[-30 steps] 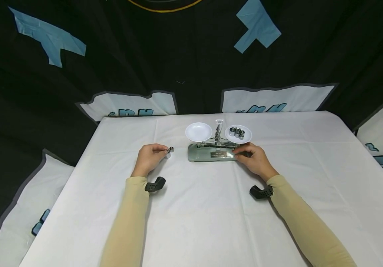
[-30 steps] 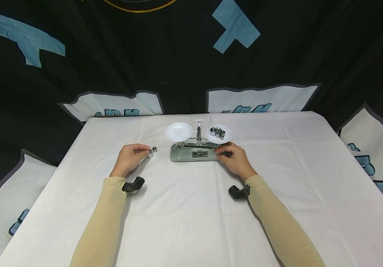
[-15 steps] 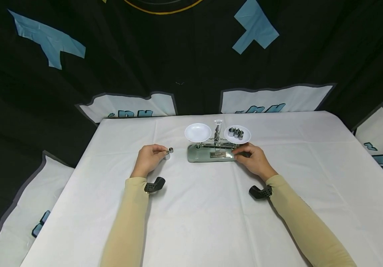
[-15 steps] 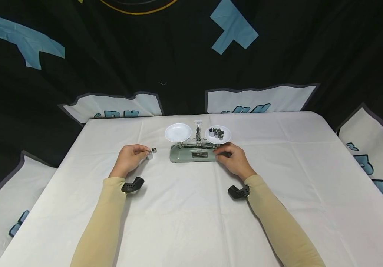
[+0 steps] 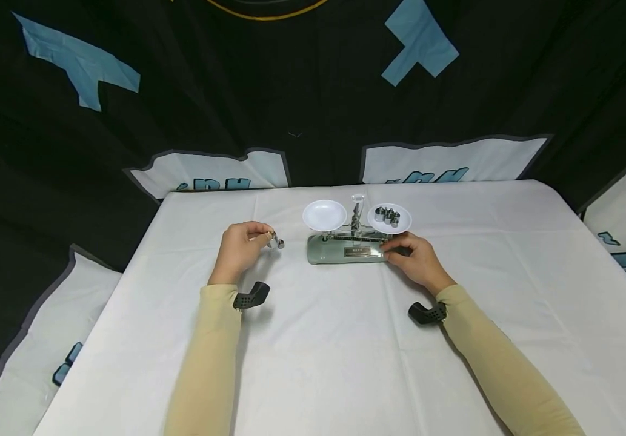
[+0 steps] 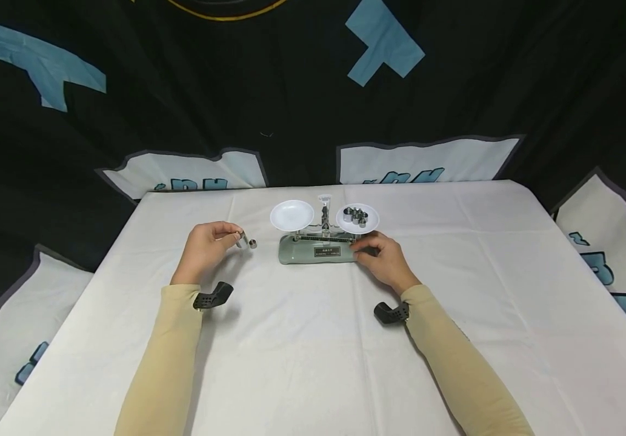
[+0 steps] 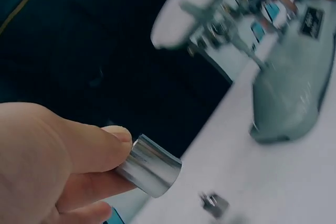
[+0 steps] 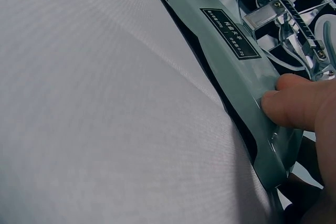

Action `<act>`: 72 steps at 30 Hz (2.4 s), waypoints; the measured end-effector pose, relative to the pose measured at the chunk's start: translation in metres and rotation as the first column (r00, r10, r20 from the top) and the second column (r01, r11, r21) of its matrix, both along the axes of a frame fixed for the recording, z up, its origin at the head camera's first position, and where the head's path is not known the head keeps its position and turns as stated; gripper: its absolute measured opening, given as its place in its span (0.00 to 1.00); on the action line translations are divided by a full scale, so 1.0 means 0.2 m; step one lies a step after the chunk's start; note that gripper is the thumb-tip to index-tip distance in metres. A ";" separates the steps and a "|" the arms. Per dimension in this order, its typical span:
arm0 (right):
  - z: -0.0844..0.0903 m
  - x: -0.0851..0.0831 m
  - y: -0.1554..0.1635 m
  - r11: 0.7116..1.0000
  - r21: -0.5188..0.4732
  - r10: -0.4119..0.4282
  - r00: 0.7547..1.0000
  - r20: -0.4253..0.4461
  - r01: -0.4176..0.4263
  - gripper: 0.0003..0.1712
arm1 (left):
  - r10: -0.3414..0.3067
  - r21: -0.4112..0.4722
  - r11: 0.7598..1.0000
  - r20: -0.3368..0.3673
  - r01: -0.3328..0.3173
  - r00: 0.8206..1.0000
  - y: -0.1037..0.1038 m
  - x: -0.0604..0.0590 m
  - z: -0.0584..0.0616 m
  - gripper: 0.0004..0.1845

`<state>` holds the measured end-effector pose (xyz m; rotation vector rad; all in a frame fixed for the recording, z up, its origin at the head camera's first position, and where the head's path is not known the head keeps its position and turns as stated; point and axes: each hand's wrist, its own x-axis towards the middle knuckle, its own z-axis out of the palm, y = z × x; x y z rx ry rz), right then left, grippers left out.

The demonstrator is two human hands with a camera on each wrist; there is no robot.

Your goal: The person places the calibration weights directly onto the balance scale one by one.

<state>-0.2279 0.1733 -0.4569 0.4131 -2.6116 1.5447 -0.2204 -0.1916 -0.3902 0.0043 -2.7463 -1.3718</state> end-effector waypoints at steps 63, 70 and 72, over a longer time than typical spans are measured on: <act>0.00 0.00 0.00 0.999 -0.040 -0.003 1.000 0.014 0.003 0.09 | -0.207 -0.094 0.975 -0.051 0.202 0.977 0.52 -0.17 0.27 0.09; 0.00 0.00 0.00 0.999 -0.032 -0.002 1.000 0.012 0.002 0.09 | -0.200 -0.068 0.978 -0.058 0.196 0.978 0.52 -0.17 0.26 0.10; 0.00 0.00 0.00 0.999 -0.033 0.000 1.000 0.011 0.001 0.09 | -0.204 -0.069 0.977 -0.061 0.200 0.977 0.52 -0.16 0.26 0.10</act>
